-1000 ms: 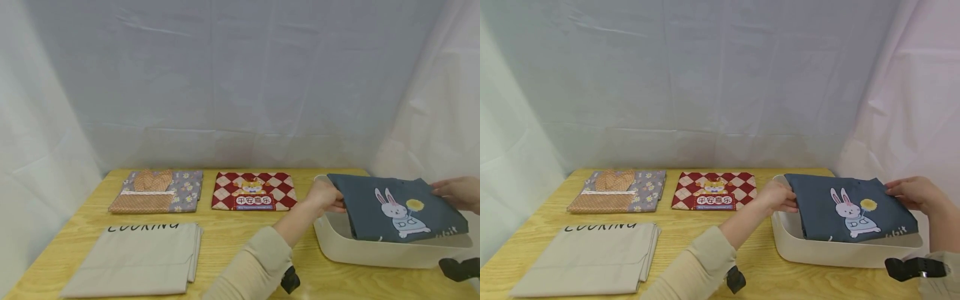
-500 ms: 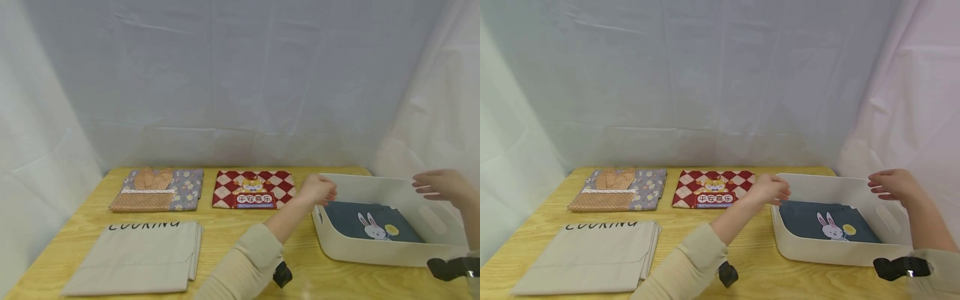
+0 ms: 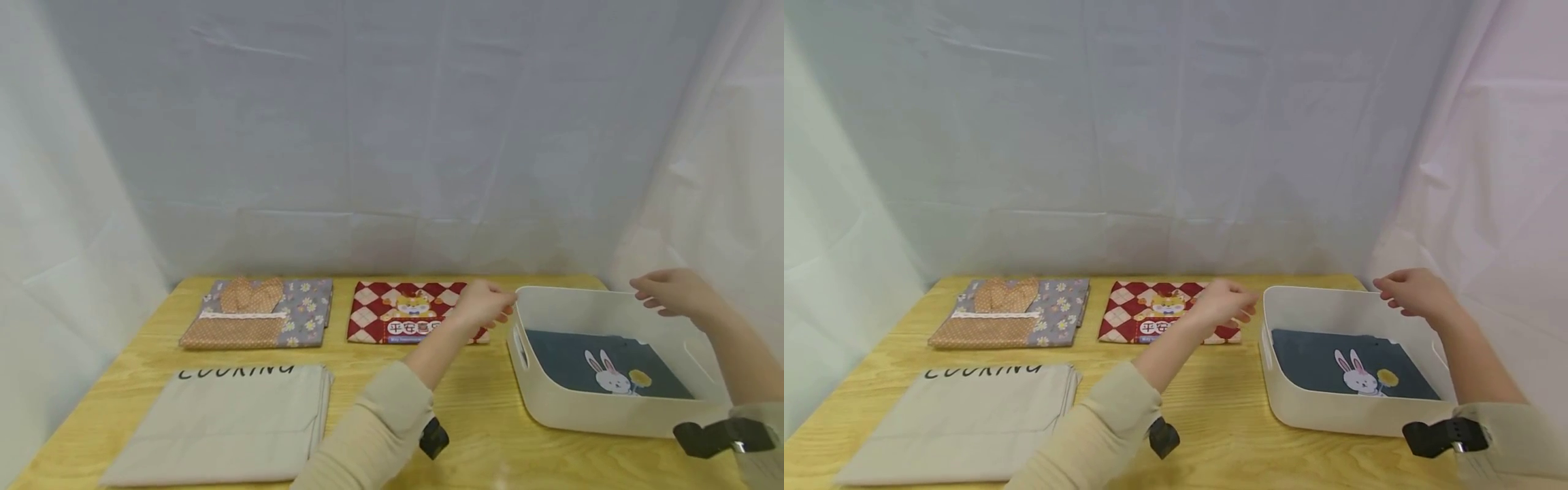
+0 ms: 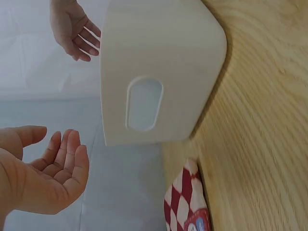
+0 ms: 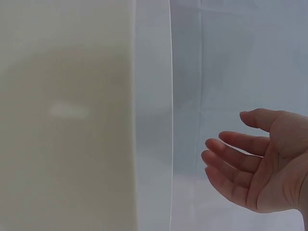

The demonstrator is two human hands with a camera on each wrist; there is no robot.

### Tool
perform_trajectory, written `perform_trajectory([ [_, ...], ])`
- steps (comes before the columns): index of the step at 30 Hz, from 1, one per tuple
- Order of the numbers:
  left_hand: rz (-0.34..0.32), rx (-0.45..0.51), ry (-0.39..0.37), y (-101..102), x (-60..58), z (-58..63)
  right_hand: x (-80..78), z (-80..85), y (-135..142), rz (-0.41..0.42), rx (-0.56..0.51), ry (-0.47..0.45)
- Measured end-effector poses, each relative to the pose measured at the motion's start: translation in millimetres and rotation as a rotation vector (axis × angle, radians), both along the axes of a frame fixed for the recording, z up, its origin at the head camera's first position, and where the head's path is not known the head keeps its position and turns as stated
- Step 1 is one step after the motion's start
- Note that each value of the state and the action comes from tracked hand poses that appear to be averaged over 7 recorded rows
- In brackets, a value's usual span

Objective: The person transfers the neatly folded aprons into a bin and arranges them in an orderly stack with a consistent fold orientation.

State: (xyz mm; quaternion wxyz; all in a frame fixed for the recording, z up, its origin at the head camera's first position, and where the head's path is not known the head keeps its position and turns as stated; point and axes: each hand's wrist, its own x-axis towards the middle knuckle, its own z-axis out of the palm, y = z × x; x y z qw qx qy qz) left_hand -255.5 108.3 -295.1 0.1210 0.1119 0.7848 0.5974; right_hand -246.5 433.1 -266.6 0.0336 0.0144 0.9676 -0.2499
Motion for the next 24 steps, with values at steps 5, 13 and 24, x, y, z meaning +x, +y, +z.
perform_trajectory([
  [5,-0.007,-0.066,0.043,-18,-7.4,-0.1,9.2,15.1,-35,0.066,0.053,0.007],
  [13,-0.003,-0.256,0.144,-39,-14.6,-0.1,2.3,15.3,-58,0.090,0.159,0.095],
  [24,0.017,-0.524,0.281,-65,-14.3,3.1,-7.8,15.3,-98,0.116,0.215,0.157],
])
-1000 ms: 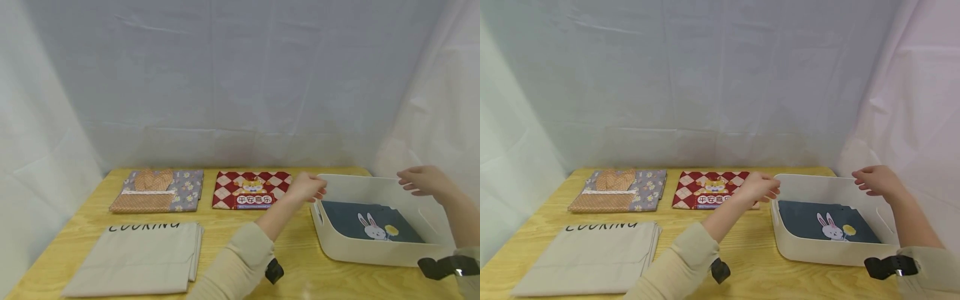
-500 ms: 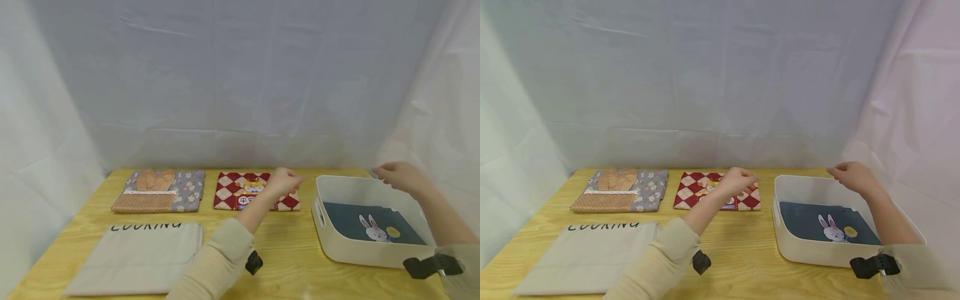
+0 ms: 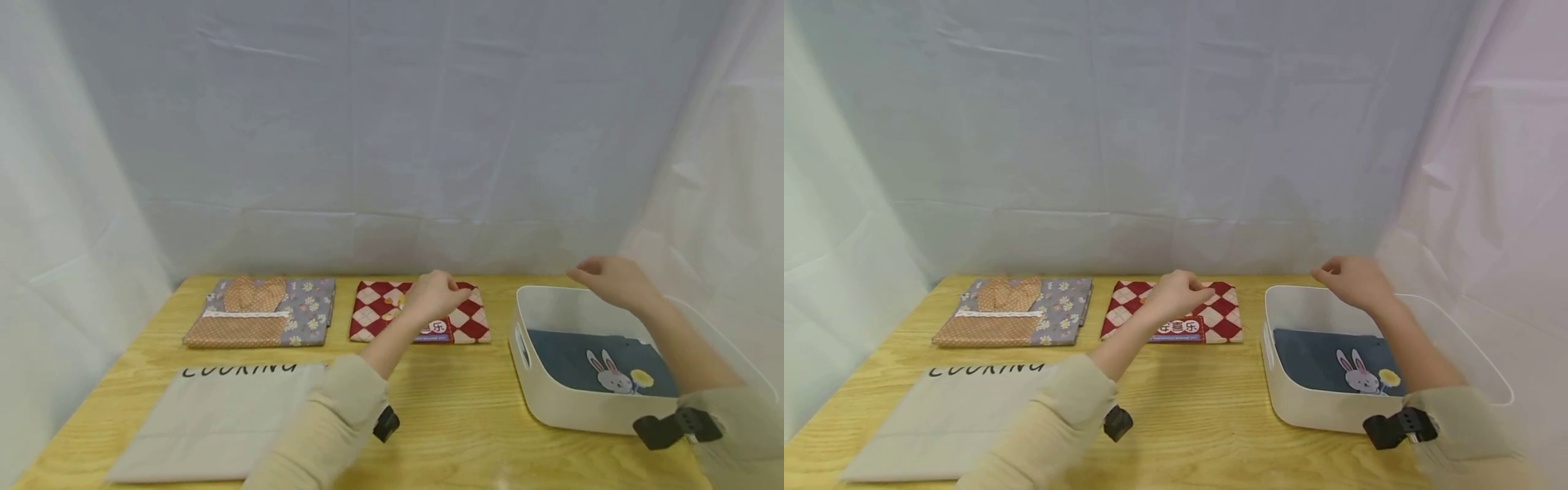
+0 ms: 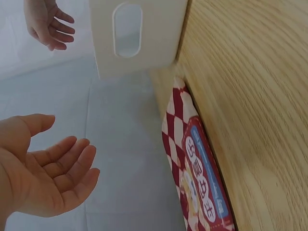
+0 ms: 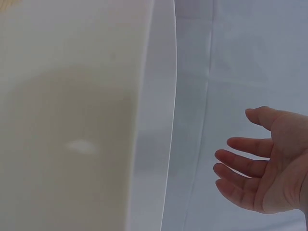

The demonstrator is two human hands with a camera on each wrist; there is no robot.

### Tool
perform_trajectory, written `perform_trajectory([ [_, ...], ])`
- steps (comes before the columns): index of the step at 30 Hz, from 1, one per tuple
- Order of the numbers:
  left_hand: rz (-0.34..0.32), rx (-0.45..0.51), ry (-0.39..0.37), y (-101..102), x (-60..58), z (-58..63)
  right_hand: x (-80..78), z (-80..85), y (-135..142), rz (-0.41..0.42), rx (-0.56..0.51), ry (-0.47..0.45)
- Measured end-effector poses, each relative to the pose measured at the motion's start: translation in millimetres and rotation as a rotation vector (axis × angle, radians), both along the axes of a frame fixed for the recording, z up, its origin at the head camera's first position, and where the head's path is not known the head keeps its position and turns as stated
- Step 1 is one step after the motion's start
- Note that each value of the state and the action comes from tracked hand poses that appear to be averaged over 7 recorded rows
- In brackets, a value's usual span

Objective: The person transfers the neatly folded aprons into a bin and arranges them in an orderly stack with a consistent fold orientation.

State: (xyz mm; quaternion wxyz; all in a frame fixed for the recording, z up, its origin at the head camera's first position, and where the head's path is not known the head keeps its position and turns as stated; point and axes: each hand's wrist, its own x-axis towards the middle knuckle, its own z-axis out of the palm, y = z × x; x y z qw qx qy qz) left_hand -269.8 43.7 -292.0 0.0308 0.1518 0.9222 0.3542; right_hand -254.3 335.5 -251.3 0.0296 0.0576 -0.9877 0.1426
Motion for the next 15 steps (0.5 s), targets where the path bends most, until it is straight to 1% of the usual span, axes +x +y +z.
perform_trajectory([
  [4,-0.005,-0.023,0.004,-10,-1.7,0.6,-1.7,0.6,-14,0.044,0.013,0.015],
  [6,-0.006,-0.036,0.000,-16,-4.0,0.6,-2.4,1.3,-22,0.065,0.016,0.019],
  [9,0.004,-0.072,0.014,-25,-7.3,-0.6,-3.5,2.9,-34,0.088,0.024,0.023],
  [15,0.022,-0.147,0.045,-43,-12.4,-2.9,-8.9,3.7,-58,0.092,0.032,0.012],
])
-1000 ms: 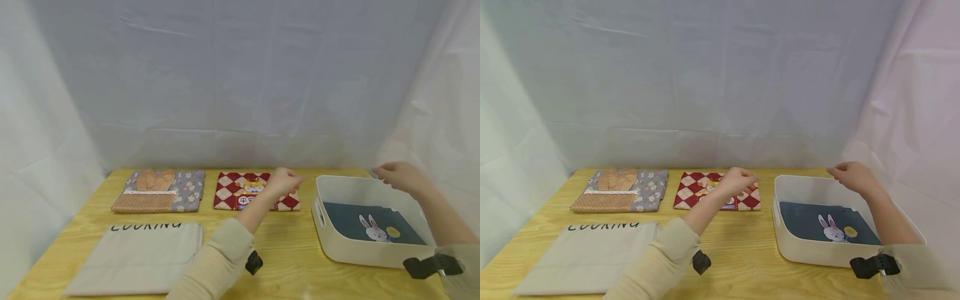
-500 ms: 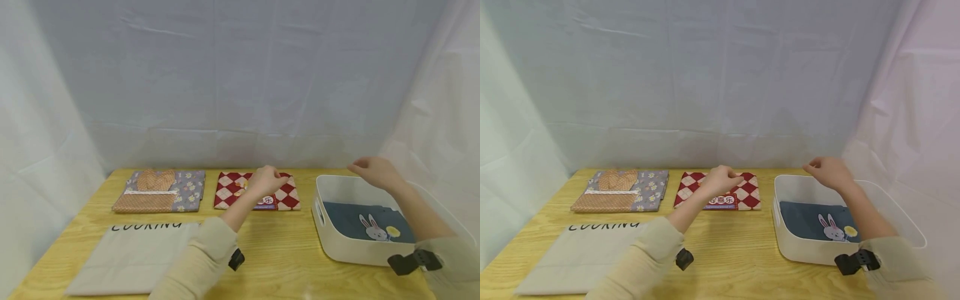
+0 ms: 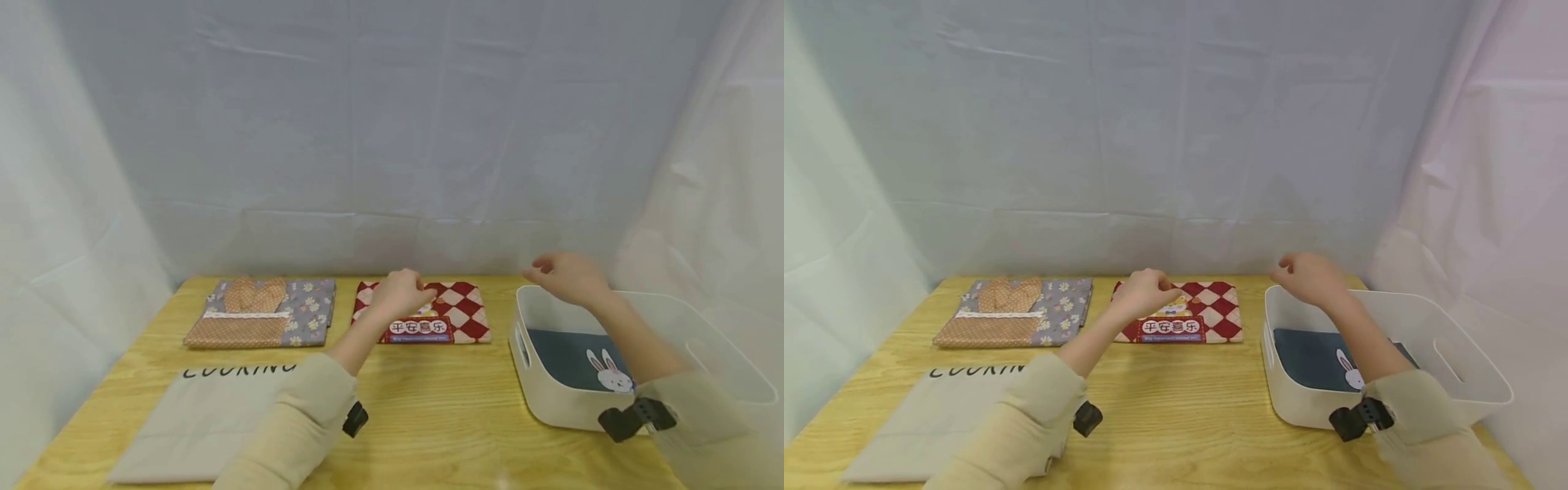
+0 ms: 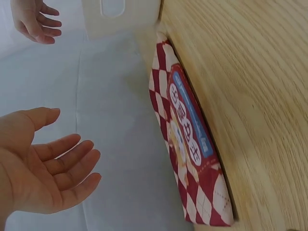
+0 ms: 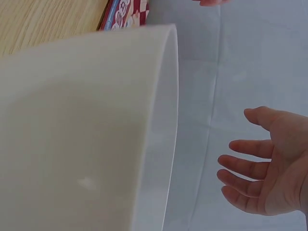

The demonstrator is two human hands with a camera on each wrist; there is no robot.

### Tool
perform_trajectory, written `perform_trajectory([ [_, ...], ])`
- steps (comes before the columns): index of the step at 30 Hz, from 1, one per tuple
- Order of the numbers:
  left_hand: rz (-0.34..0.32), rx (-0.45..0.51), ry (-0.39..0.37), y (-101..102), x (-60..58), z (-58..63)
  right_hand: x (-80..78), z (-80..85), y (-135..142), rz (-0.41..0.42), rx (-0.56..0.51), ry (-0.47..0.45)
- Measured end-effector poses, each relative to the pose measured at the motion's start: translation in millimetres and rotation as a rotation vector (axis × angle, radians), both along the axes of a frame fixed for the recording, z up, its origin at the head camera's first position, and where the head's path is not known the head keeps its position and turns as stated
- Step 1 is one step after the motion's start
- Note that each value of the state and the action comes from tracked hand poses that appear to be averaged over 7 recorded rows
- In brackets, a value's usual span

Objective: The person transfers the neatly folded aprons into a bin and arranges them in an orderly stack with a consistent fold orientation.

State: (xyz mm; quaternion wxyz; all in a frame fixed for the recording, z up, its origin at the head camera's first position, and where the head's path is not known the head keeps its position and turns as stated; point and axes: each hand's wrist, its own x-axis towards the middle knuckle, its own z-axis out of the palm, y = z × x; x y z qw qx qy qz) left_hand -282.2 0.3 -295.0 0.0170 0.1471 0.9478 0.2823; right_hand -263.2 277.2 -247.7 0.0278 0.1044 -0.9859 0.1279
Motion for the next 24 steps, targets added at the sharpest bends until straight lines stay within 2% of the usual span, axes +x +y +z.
perform_trajectory([
  [10,0.052,-0.131,0.066,-30,-3.6,-3.4,-11.5,-3.7,-41,0.029,0.008,-0.032],
  [13,0.063,-0.155,0.102,-38,-5.3,-4.0,-15.3,-6.4,-50,0.046,0.014,-0.020],
  [19,0.090,-0.275,0.148,-50,-8.3,-6.7,-22.1,-12.0,-68,0.092,0.043,0.012],
  [24,0.113,-0.354,0.211,-55,-10.1,-9.3,-24.7,-15.1,-84,0.084,0.065,0.034],
])
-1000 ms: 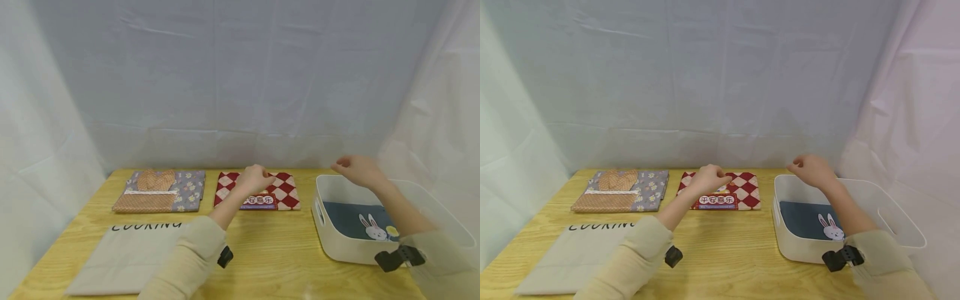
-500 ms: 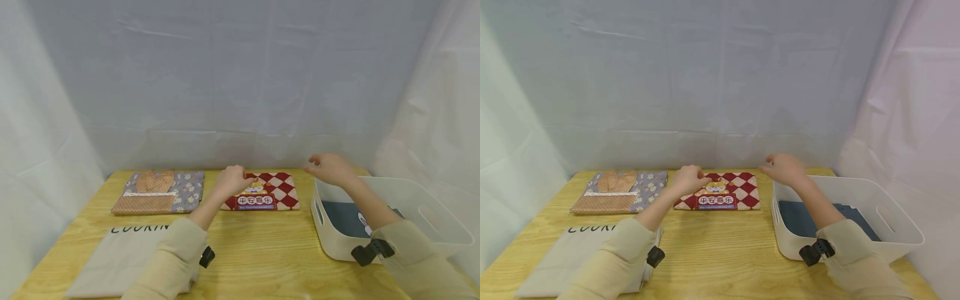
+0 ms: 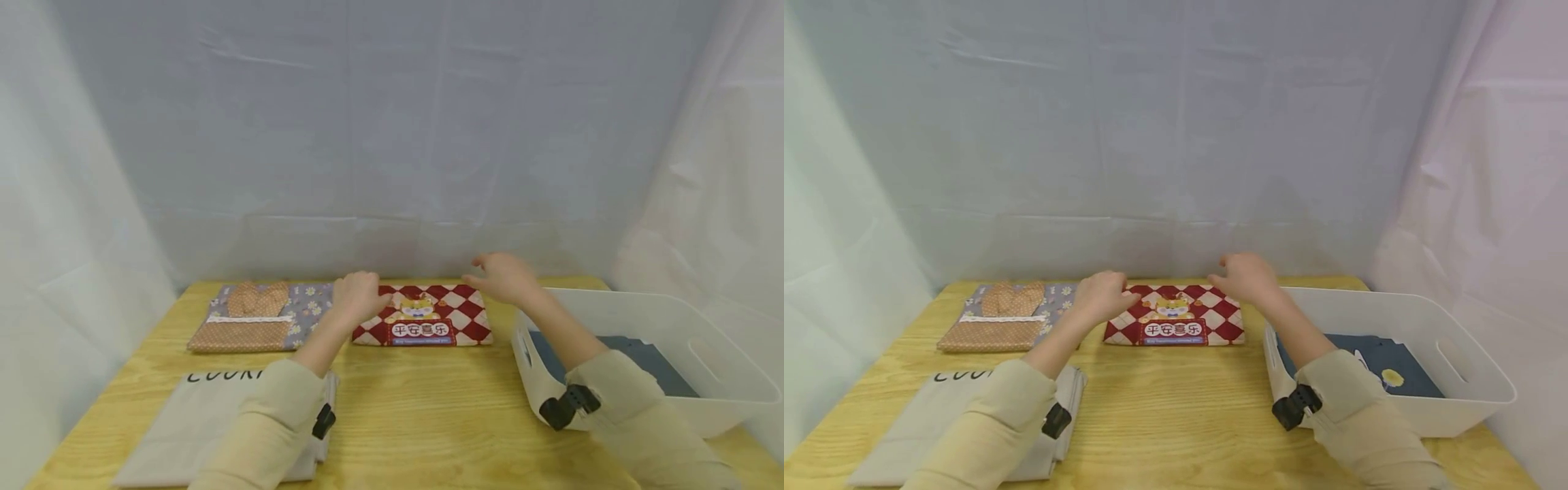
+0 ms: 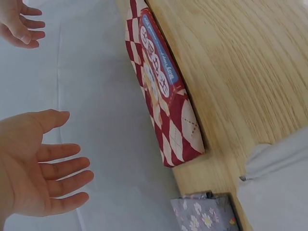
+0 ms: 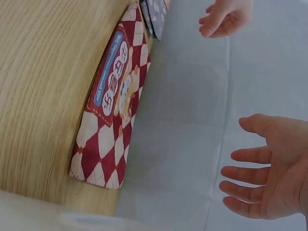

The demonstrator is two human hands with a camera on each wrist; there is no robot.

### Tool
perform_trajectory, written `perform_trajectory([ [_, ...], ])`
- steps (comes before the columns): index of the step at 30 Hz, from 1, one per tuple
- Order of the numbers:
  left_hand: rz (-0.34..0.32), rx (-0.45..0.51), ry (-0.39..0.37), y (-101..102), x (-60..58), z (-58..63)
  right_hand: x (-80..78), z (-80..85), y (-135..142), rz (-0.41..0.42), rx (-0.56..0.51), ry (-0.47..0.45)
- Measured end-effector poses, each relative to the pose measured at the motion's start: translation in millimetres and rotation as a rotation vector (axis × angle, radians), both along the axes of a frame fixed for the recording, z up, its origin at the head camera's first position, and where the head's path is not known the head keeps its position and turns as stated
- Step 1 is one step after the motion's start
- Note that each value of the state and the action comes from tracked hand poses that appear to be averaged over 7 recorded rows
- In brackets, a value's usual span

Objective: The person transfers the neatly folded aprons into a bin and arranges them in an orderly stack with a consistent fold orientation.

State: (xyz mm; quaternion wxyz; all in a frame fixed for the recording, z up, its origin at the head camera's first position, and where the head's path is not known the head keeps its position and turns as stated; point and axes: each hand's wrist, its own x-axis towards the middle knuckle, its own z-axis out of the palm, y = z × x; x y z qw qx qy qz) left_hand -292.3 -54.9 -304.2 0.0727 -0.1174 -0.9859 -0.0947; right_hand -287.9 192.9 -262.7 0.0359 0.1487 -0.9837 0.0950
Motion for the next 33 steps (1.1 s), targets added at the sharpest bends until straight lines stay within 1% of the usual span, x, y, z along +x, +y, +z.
perform_trajectory([
  [4,0.005,-0.048,0.059,-4,-3.0,-5.3,-3.3,-4.9,-13,-0.028,0.041,0.030],
  [7,0.008,-0.058,0.097,-9,-5.3,-10.0,-7.5,-9.2,-22,-0.049,0.083,0.046],
  [12,0.003,-0.069,0.129,-16,-8.9,-16.7,-15.0,-18.7,-33,-0.078,0.119,0.029],
  [16,0.019,-0.099,0.124,-21,-11.4,-20.4,-19.1,-29.6,-39,-0.099,0.126,0.011],
  [23,0.044,-0.126,0.099,-27,-14.7,-26.4,-24.4,-47.0,-47,-0.155,0.165,0.037],
  [26,0.051,-0.125,0.096,-29,-16.1,-29.6,-28.7,-55.1,-48,-0.176,0.176,0.048],
  [33,0.068,-0.093,0.086,-29,-21.2,-38.6,-40.1,-74.0,-43,-0.203,0.162,0.086],
])
